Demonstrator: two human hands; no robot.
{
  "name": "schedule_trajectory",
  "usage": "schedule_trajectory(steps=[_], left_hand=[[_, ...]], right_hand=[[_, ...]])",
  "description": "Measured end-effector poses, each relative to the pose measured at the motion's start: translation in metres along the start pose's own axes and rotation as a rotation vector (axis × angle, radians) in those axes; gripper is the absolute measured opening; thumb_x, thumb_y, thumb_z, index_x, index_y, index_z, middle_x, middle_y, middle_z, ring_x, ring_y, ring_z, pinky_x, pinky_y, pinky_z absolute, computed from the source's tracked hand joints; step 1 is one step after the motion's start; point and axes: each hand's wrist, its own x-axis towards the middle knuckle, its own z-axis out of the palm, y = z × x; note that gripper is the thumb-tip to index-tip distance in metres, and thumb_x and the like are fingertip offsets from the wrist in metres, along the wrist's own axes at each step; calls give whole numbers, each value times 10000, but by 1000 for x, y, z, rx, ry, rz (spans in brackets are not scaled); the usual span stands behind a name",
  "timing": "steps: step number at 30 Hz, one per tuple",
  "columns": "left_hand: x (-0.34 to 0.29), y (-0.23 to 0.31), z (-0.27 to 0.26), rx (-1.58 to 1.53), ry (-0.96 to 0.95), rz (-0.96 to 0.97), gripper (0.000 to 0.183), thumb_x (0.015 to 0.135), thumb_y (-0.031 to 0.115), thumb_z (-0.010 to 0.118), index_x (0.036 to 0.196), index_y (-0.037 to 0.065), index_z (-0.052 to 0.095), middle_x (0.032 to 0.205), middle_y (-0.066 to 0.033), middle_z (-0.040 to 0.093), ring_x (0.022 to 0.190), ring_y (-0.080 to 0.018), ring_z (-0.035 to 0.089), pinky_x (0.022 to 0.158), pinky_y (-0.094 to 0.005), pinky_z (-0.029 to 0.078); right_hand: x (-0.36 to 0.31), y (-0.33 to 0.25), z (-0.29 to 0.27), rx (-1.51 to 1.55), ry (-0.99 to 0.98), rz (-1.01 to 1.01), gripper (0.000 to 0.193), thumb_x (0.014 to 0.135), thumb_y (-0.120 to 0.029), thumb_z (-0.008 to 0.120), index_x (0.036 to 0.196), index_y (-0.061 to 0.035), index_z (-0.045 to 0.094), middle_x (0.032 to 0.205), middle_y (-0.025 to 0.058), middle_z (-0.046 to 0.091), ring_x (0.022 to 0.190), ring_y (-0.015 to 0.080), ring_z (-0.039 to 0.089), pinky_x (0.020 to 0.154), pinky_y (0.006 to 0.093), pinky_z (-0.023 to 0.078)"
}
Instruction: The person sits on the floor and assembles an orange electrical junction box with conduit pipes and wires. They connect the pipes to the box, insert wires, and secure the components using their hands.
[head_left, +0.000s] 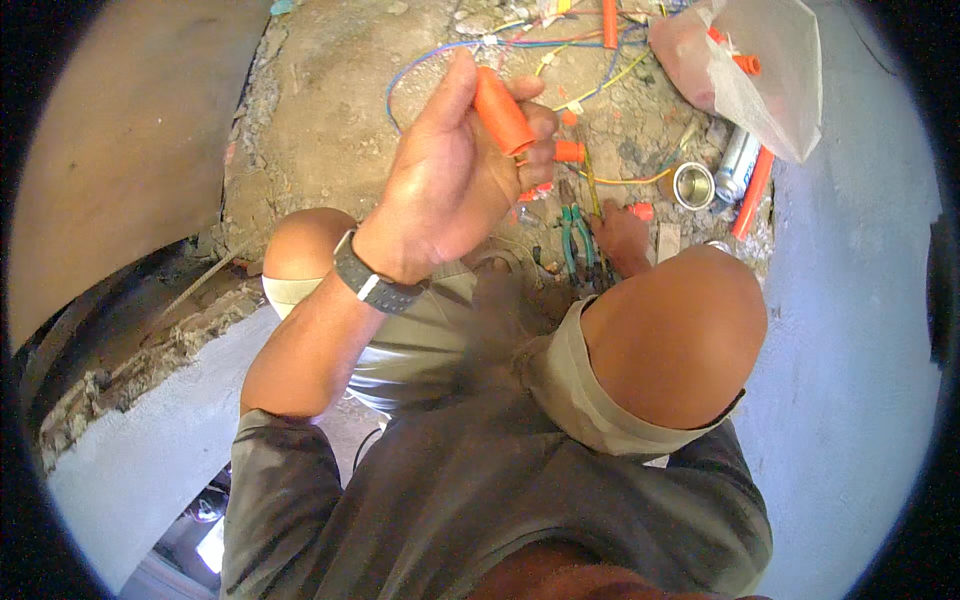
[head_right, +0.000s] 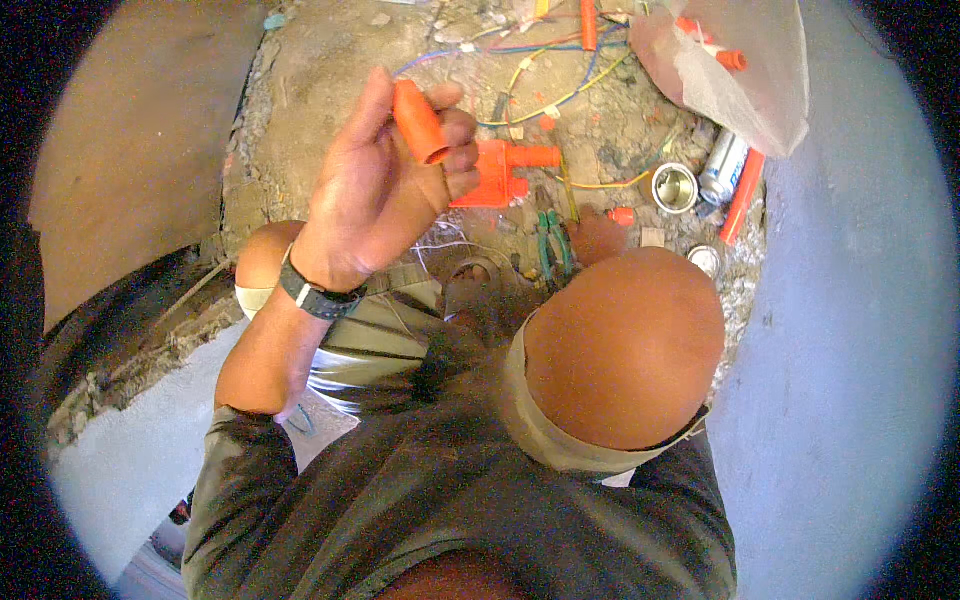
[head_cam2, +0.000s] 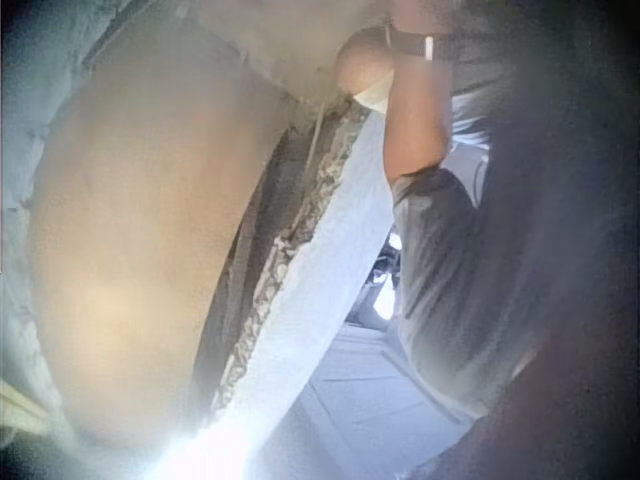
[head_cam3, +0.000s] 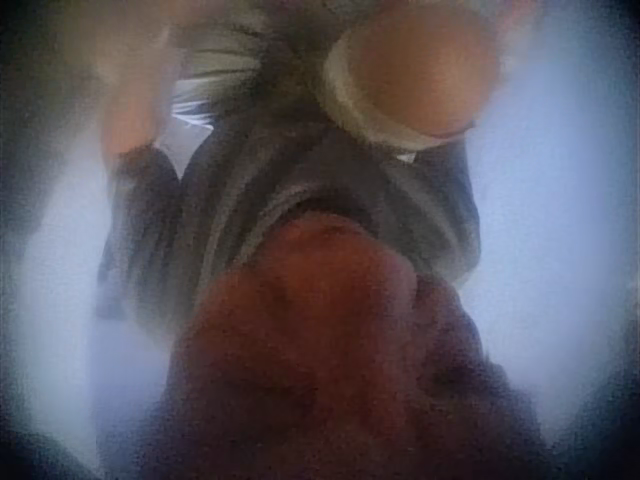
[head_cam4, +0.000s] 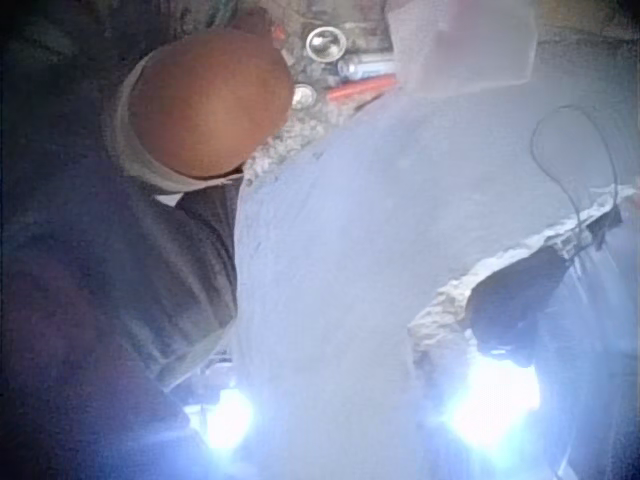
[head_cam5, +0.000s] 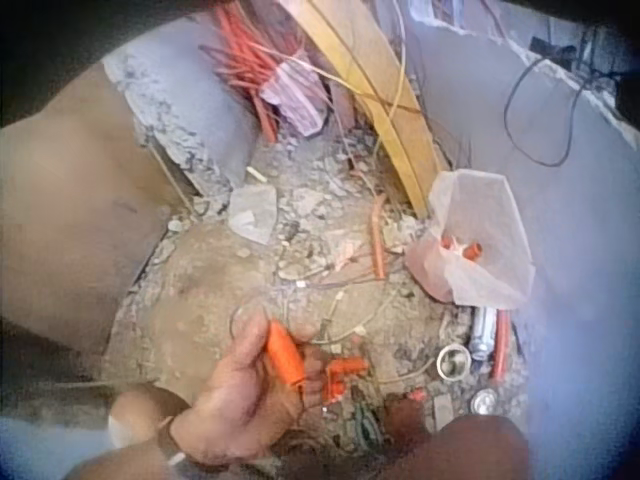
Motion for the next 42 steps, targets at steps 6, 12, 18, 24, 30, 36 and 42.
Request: schedule_trajectory(steps=[6,12,18,24,30,36,42], left_hand=[[-5,5,-6,-13,-11,19,647,1065,634,366,1242,49,578,958,-127,681,844,-237,642,720,-359,509],[3,14,18,399,-94,68,404,1102,435,473,1205,64,596,773,-6,553,609,-103,477,542,-262,382],[19,18,5,795,-33,216,296,1093,359,524,1140,92,642,668,46,476,530,-64,386,487,-232,324],[58,25,46,884,-79,175,370,1081,375,554,1265,70,657,733,57,505,600,-41,414,528,-214,334],[62,-10,156,950,-451,168,393,1065,296,578,1369,51,621,894,36,559,728,-65,471,638,-226,391],[37,-2,175,1057,-615,407,319,993,164,676,1282,64,583,1133,4,575,965,-76,516,811,-250,451],[-6,58,108,1600,-86,702,307,931,242,735,1121,31,617,935,-91,649,857,-177,615,779,-327,497]], right_hand=[[-8,20,10,122,103,-119,346,922,-376,670,1048,-57,621,875,211,723,829,421,714,703,535,550],[-56,67,-23,446,175,-205,334,962,-370,628,1075,-56,618,834,152,697,780,338,686,677,485,536],[-139,88,-95,712,367,-183,327,1001,-364,587,1101,-54,615,793,93,671,730,254,659,651,434,522],[-223,97,-149,699,544,123,290,1044,-323,550,1129,-51,609,746,43,640,672,172,621,613,383,499],[-270,73,-193,980,894,271,167,1054,-183,557,1133,-44,606,731,47,610,615,115,551,560,306,462],[-285,-4,-297,1299,1089,56,202,1071,-166,523,1191,-17,588,715,57,593,558,100,513,515,252,414],[-205,-93,-361,1258,620,-224,240,1064,-156,538,1250,-11,588,735,59,615,557,104,533,513,247,418]])
